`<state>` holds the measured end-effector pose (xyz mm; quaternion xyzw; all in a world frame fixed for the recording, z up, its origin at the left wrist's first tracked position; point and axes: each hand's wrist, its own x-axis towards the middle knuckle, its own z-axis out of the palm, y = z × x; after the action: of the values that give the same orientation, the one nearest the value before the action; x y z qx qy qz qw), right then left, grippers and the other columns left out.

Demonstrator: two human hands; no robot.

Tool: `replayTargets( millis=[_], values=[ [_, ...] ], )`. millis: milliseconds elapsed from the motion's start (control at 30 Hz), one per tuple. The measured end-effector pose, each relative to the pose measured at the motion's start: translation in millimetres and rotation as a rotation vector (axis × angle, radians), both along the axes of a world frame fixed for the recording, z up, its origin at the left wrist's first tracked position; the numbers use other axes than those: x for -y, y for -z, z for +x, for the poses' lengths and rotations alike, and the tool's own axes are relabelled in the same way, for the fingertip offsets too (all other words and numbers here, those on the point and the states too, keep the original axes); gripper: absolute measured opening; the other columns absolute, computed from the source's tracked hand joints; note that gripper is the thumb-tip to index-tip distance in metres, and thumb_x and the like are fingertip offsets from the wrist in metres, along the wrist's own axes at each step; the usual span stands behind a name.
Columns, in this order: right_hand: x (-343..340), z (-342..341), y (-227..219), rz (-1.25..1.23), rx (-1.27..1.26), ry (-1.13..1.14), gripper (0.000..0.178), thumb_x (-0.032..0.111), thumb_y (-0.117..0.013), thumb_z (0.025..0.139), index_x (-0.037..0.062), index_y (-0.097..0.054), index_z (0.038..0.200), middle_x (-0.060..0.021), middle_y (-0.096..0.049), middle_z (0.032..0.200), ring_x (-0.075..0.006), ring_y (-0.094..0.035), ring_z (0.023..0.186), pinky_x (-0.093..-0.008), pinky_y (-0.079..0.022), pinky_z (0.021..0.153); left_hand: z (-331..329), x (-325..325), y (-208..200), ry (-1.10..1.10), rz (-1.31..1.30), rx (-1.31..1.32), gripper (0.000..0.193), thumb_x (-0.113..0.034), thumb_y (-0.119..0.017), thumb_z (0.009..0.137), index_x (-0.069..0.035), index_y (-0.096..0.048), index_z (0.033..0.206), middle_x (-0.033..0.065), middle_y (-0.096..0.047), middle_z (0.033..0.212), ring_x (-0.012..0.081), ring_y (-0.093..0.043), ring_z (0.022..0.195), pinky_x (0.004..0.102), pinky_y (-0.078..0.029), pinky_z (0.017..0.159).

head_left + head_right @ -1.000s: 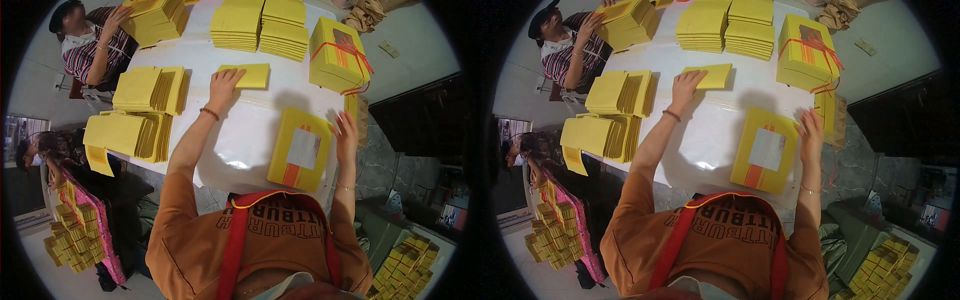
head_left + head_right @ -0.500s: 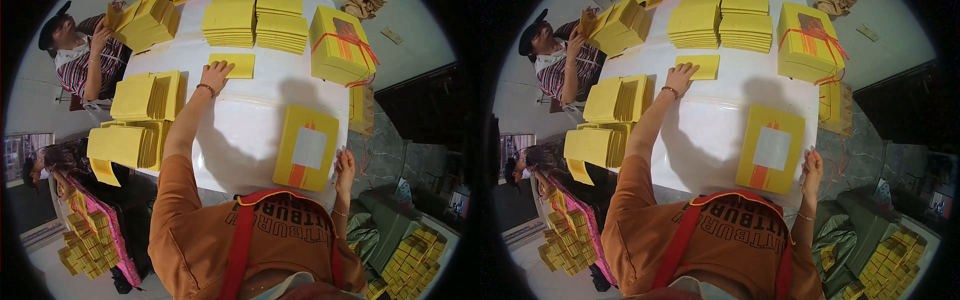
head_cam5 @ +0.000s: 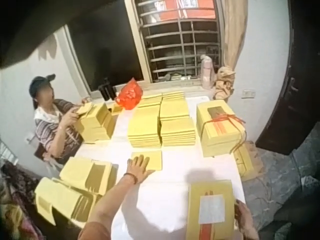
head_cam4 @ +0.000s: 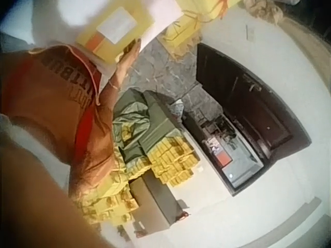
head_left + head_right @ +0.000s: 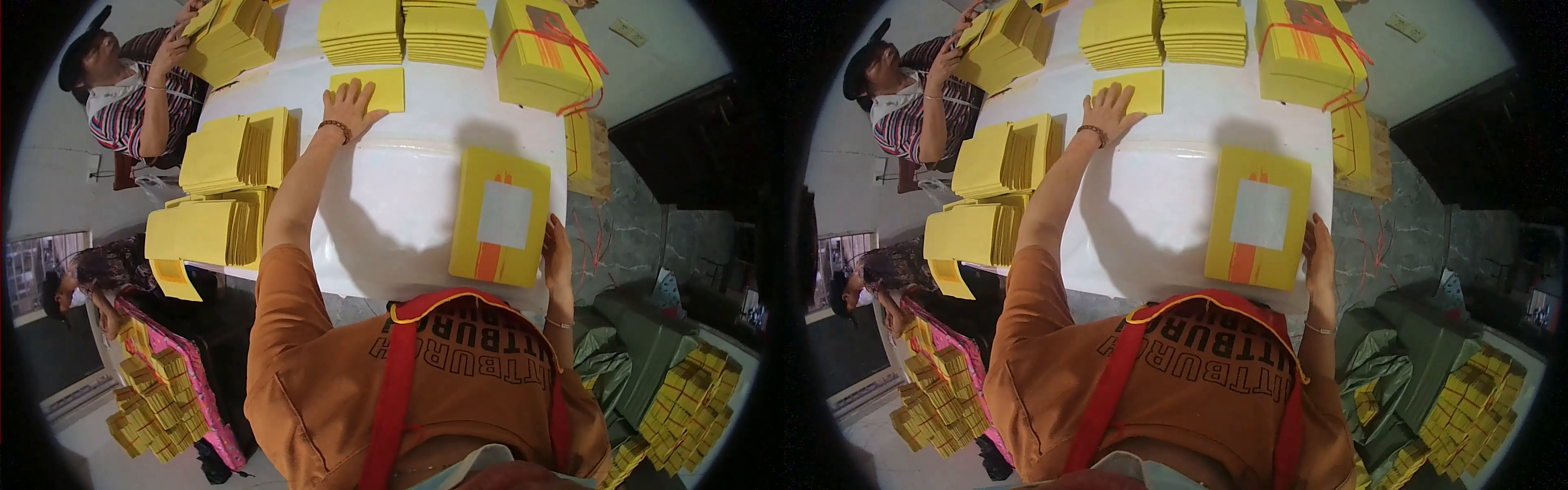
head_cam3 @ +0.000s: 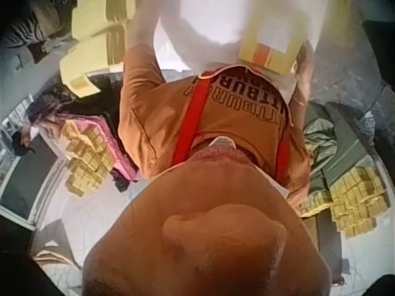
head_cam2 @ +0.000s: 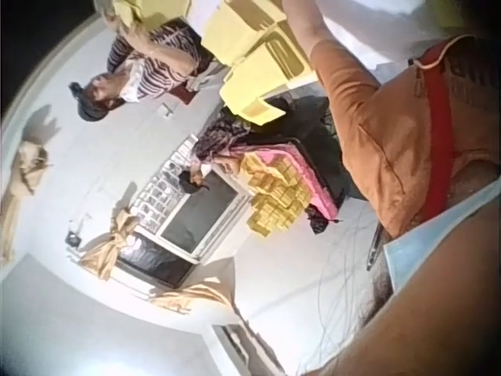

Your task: Counting and folding stacks of yellow ceremonial paper at a table.

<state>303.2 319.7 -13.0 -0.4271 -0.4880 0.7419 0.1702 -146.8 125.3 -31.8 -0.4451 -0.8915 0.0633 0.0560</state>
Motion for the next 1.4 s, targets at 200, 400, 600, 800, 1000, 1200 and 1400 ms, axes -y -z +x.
replayTargets(
  millis=[200, 400, 600, 800, 1000, 1200, 1400],
  values=[
    [6.9, -3.5, 7.9, -0.033, -0.18, -0.019, 0.052, 0.034, -0.034, 0.097, -0.0018, -0.033, 0.135, -0.0103, -0.047, 0.131, -0.0177, -0.045, 0.118, -0.0288, -0.033, 0.099, 98.2, -11.5, -10.7, 0.034, 0.619, 0.562, 0.058, -0.047, -0.034, 0.094, -0.008, -0.033, 0.137, 0.0172, -0.037, 0.137, 0.029, -0.036, 0.124, 0.0413, -0.025, 0.103],
    [16.9, -13.5, -1.6, 0.031, -0.116, -0.048, 0.049, 0.032, -0.034, 0.097, -0.0013, -0.04, 0.132, -0.0079, -0.049, 0.127, -0.0151, -0.047, 0.113, -0.0275, -0.035, 0.097, 230.3, -24.8, 6.0, -0.327, 1.011, 1.493, 0.058, -0.04, -0.031, 0.097, 0.002, -0.027, 0.137, 0.0199, -0.033, 0.14, 0.027, -0.033, 0.129, 0.0312, -0.025, 0.106],
    [36.3, -37.8, 3.7, 0.097, -0.042, -0.034, 0.048, 0.03, -0.037, 0.096, -0.0025, -0.04, 0.132, -0.0104, -0.05, 0.126, -0.0164, -0.047, 0.113, -0.0275, -0.035, 0.096, 263.7, -25.5, 9.6, -0.12, 1.206, 1.517, 0.061, -0.034, -0.036, 0.097, 0.005, -0.016, 0.14, 0.0154, -0.026, 0.144, 0.0214, -0.027, 0.132, 0.0308, -0.022, 0.108],
    [24.3, -41.7, 15.0, 0.154, -0.036, -0.078, 0.049, 0.028, -0.042, 0.094, -0.0004, -0.039, 0.133, -0.0132, -0.05, 0.126, -0.0187, -0.047, 0.114, -0.0285, -0.035, 0.096, 254.9, -25.5, 12.0, -0.184, 1.167, 1.518, 0.06, -0.024, -0.042, 0.095, 0.004, -0.017, 0.141, 0.017, -0.026, 0.145, 0.0222, -0.028, 0.132, 0.0289, -0.024, 0.107],
    [25.3, -23.0, -12.6, 1.049, 0.068, -0.126, 0.037, 0.022, -0.056, 0.085, 0.0089, -0.055, 0.12, -0.0109, -0.056, 0.119, -0.0231, -0.048, 0.115, -0.0371, -0.034, 0.097, 242.6, -4.2, -2.6, -0.24, 1.11, 1.075, 0.048, -0.017, -0.057, 0.085, 0.001, -0.043, 0.128, 0.0189, -0.047, 0.126, 0.029, -0.047, 0.112, 0.0384, -0.035, 0.096],
    [33.5, -11.0, -14.4, 1.331, 0.071, -0.574, 0.023, 0.019, -0.062, 0.08, 0.0116, -0.065, 0.102, -0.0021, -0.06, 0.114, -0.0259, -0.048, 0.115, -0.0391, -0.034, 0.098, 264.8, 24.9, -59.3, 0.81, 0.352, 0.509, 0.037, -0.022, -0.068, 0.074, -0.007, -0.059, 0.106, 0.0083, -0.057, 0.101, 0.0264, -0.051, 0.096, 0.0364, -0.041, 0.081],
    [27.6, -14.3, -1.0, 0.932, -0.116, -0.521, 0.017, 0.018, -0.058, 0.084, 0.0077, -0.067, 0.093, -0.0042, -0.064, 0.105, -0.0256, -0.047, 0.115, -0.0358, -0.033, 0.1, 258.0, 20.9, -59.3, 0.82, 0.426, 0.612, 0.02, -0.019, -0.063, 0.079, -0.006, -0.061, 0.093, 0.0067, -0.058, 0.092, 0.0237, -0.053, 0.088, 0.0341, -0.045, 0.076]
  ],
)
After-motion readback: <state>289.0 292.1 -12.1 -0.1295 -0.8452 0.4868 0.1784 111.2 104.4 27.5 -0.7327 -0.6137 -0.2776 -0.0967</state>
